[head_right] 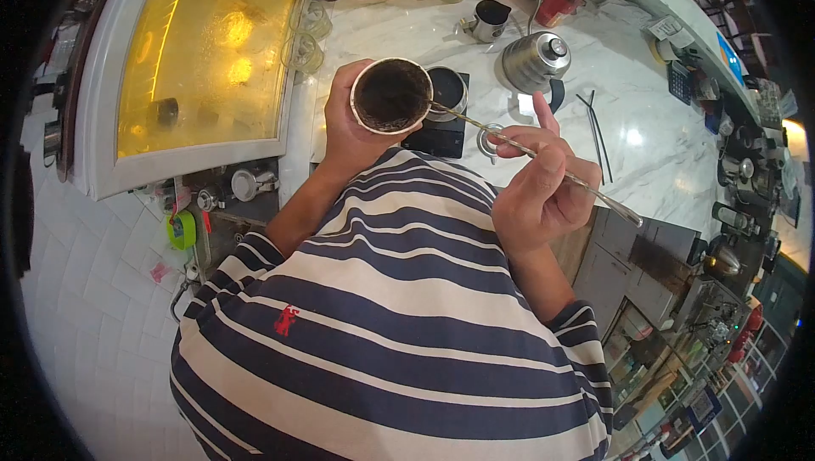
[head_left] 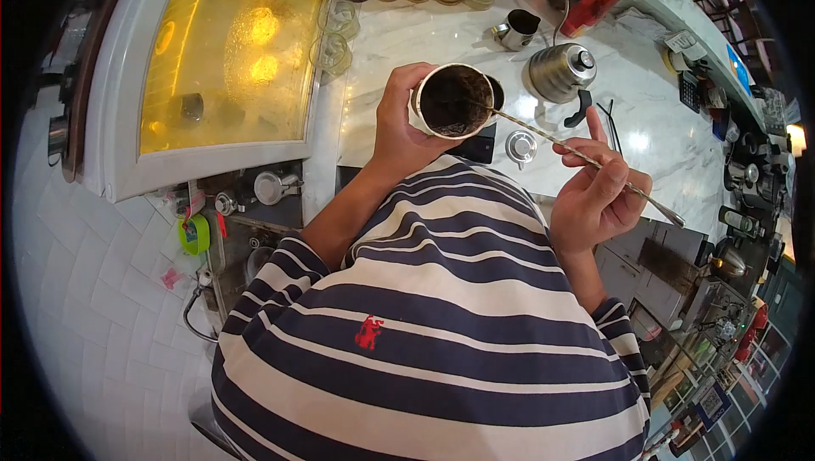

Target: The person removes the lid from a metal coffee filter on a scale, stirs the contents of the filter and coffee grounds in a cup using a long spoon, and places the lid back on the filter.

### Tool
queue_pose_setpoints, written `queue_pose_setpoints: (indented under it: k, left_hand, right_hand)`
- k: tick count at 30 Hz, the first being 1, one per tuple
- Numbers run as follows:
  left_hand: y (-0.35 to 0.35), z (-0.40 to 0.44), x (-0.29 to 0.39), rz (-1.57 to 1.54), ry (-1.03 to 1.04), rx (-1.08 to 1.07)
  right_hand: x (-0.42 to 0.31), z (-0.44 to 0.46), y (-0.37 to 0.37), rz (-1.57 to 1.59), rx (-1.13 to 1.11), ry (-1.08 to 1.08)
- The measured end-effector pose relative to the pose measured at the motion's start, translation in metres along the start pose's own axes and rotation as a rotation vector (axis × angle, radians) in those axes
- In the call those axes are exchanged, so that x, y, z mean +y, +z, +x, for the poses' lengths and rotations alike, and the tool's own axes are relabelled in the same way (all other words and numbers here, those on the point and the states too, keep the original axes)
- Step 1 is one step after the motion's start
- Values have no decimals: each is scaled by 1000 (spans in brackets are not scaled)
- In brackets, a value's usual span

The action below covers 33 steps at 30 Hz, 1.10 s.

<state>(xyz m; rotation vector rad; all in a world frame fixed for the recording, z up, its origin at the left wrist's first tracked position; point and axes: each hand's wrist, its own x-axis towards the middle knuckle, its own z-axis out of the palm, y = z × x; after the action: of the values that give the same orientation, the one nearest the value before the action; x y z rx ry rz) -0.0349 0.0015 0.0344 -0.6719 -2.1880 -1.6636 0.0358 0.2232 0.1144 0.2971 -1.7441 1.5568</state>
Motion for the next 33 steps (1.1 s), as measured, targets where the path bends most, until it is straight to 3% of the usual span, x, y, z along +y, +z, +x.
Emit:
queue_pose_setpoints:
  k: [23, 33]
  left_hand:
    - [0, -1, 0, -33, -127, -18]
    - [-6, -7, -19, -22, -172, 76]
  right_hand:
    - [0, 6, -14, 269, 264, 352]
    - [3, 13, -59, 213, 419, 378]
